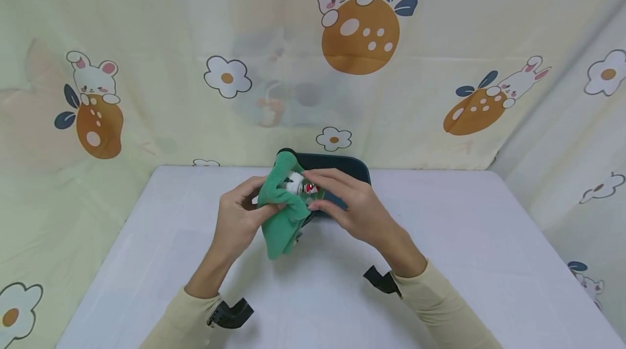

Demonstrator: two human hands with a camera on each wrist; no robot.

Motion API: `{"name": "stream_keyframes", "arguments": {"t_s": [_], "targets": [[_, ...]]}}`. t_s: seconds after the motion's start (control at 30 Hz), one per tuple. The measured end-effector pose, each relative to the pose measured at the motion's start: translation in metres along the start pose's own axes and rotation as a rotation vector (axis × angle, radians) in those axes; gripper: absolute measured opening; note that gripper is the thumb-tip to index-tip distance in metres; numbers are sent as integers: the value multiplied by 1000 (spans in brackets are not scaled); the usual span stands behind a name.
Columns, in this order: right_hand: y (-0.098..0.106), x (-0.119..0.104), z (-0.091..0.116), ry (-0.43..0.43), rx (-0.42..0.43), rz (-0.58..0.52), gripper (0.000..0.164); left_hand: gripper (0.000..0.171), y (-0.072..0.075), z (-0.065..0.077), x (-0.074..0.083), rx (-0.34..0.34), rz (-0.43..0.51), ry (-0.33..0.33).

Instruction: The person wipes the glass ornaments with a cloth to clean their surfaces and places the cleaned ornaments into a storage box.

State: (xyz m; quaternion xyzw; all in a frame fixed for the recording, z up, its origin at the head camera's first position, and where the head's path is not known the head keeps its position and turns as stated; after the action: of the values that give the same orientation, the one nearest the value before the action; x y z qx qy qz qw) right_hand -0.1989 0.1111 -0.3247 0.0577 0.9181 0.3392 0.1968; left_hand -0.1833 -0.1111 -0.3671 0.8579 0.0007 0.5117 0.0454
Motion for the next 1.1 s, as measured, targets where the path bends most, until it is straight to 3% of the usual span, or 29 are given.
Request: {"name": "stream_keyframes", "arguments": {"t_s": [0.23, 0.43, 0.67, 0.93, 1.1], "targets": [[2, 1, 1, 109, -33, 36, 63, 39, 1, 0, -1, -26, -2, 65], [3, 3, 1, 148, -58, 8, 66, 40, 4, -2, 0, -39, -23, 121], [1, 4, 2, 69, -16, -35, 58, 37, 2, -1, -3, -51, 11, 112], [-2, 3, 4, -73, 46, -108, 54, 36, -1, 2, -5, -38, 4, 53], [-6, 2, 3, -118, 83, -182, 52, 37, -2, 2, -6, -20, 22, 19]]}}
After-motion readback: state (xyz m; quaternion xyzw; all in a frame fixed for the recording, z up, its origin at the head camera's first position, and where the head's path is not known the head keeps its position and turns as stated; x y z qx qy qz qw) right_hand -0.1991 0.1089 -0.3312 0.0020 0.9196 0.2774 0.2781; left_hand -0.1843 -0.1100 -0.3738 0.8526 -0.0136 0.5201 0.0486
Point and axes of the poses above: each hand's wrist, its own z-axis away from the middle knuckle, its own y-axis out of the back of the hand, x = y × z, the point moved 3 cm from there along -z, towards the middle knuckle, and after that the axes turned 2 degrees about -x, right-handed, at the moved point
